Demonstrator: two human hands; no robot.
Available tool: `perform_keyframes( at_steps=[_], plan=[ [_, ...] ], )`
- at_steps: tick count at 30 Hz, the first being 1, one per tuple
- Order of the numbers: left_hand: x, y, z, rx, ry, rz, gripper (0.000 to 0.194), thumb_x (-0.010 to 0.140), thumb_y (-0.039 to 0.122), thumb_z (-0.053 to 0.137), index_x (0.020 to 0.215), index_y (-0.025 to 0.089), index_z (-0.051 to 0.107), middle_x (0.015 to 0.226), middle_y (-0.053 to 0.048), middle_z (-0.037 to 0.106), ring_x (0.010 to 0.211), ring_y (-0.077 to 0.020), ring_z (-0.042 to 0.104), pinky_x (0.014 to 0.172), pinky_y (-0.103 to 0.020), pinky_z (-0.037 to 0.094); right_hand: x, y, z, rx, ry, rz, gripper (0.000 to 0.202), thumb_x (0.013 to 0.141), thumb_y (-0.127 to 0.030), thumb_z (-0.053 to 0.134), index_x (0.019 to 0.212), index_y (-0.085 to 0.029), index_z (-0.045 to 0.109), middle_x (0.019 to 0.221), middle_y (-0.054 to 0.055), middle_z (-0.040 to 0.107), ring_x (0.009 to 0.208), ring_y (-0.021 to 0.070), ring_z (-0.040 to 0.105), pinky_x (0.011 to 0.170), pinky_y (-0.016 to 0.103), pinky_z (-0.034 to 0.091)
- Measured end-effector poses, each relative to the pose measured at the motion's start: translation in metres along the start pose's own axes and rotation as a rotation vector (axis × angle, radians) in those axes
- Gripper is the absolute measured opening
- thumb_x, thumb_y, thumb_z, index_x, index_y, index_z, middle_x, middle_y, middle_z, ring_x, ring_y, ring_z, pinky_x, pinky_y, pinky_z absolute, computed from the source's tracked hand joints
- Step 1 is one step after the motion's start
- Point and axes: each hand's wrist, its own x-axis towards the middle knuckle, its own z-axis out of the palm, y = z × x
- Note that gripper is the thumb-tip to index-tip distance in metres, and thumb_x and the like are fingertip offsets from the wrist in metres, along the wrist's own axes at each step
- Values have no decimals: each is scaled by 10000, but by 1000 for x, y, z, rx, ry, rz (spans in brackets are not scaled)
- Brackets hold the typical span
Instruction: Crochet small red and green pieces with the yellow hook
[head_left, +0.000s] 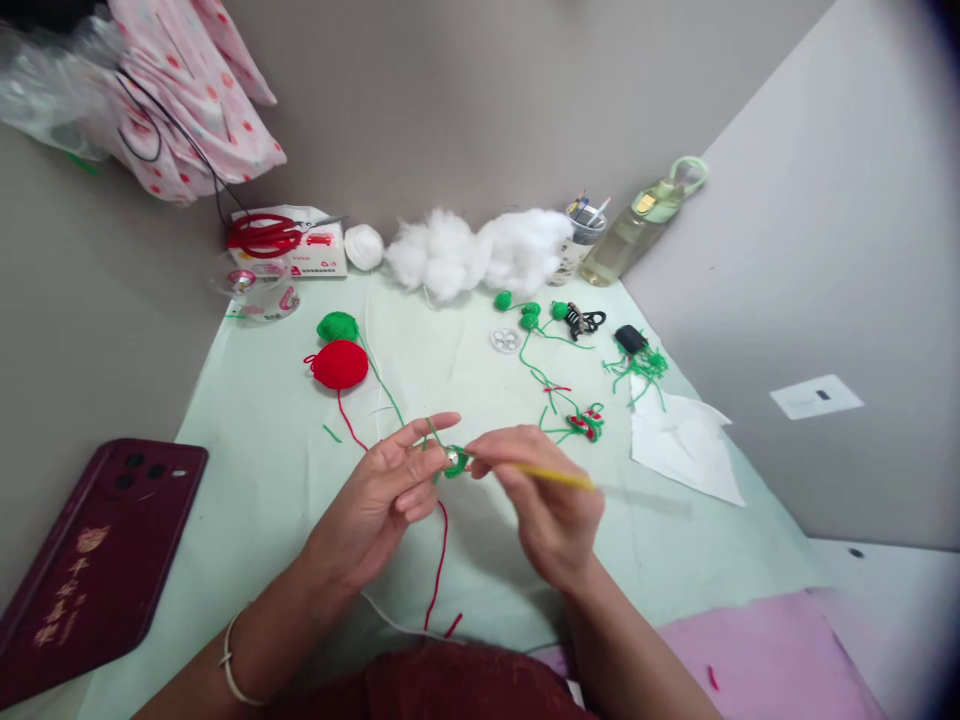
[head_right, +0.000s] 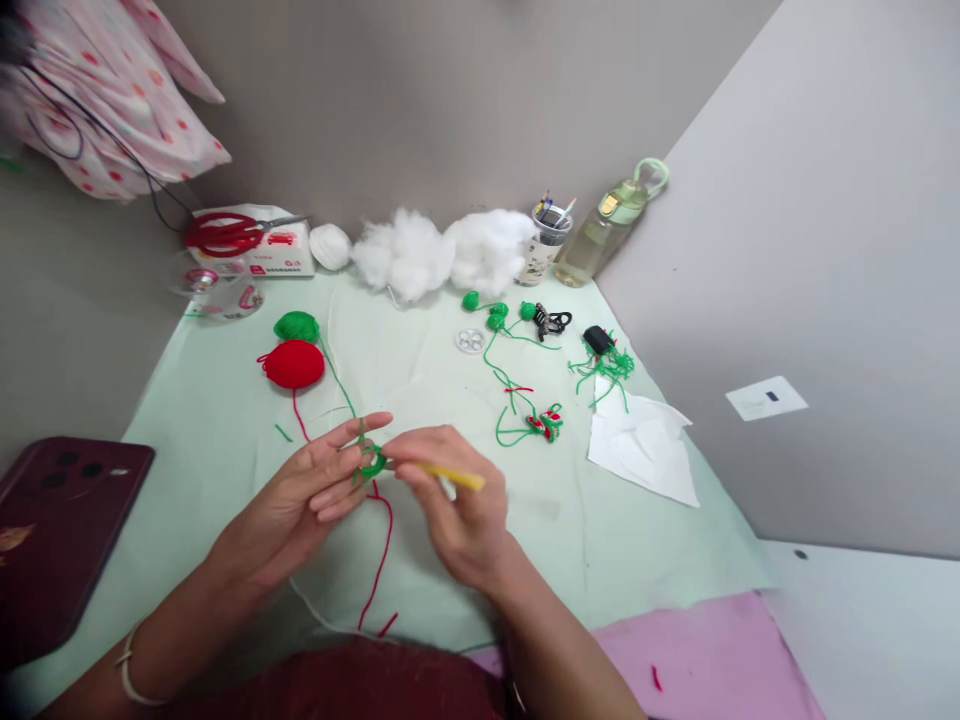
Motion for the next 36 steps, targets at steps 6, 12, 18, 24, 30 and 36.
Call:
perform_keyframes(
  at_steps=[6, 12, 18, 24, 30, 36],
  plan=[
    [-3, -6, 5, 151, 73, 178, 445, 822, 229, 896, 1247, 226, 765, 786, 43, 629, 496, -17, 383, 461, -168, 328, 0, 5, 5, 101, -1, 123, 205, 1048, -246, 594, 1098, -267, 792, 955, 50, 766, 755, 161, 738, 651, 297, 644],
    [0, -6, 2, -15, 6, -20, 377, 844, 245, 872, 1206, 162, 805, 685, 58, 525, 480, -6, 235, 443, -141, 296, -8, 3, 7, -209, 54, -123, 313, 1001, -141, 634, 1219, -311, 781, 1071, 74, 795, 931, 210, 758, 731, 339, 654],
    [2, 0, -1, -25, 2, 18, 242, 818, 214, 877, 1054, 171, 844, 718, 47, 548, 469, 12, 225, 428, -121, 282, 8, 6, -1, 390, 185, 317, 202, 1014, -344, 652, 931, -225, 792, 841, 37, 746, 583, 136, 657, 539, 292, 592],
    [0, -3, 4, 74, -14, 52, 299, 833, 238, 873, 1130, 238, 837, 714, 46, 580, 472, -4, 299, 458, -155, 303, 7, 1, 8, 308, 63, 275, 154, 1004, -315, 682, 990, -237, 814, 934, 60, 802, 795, 174, 736, 693, 322, 640],
    [-1, 1, 2, 82, 23, 57, 296, 842, 258, 864, 1125, 186, 823, 665, 60, 524, 484, -24, 290, 463, -177, 307, 2, 0, 1, 293, 38, 240, 220, 1078, -259, 535, 1081, -235, 753, 926, 47, 801, 708, 154, 742, 646, 306, 642],
    [-2, -1, 3, 22, 32, 73, 385, 820, 265, 895, 1181, 189, 789, 681, 64, 541, 486, -15, 285, 463, -152, 311, -7, -2, 3, -413, -145, -324, 406, 996, -66, 604, 1285, -320, 733, 1153, 48, 804, 997, 190, 774, 823, 298, 661]
  ],
)
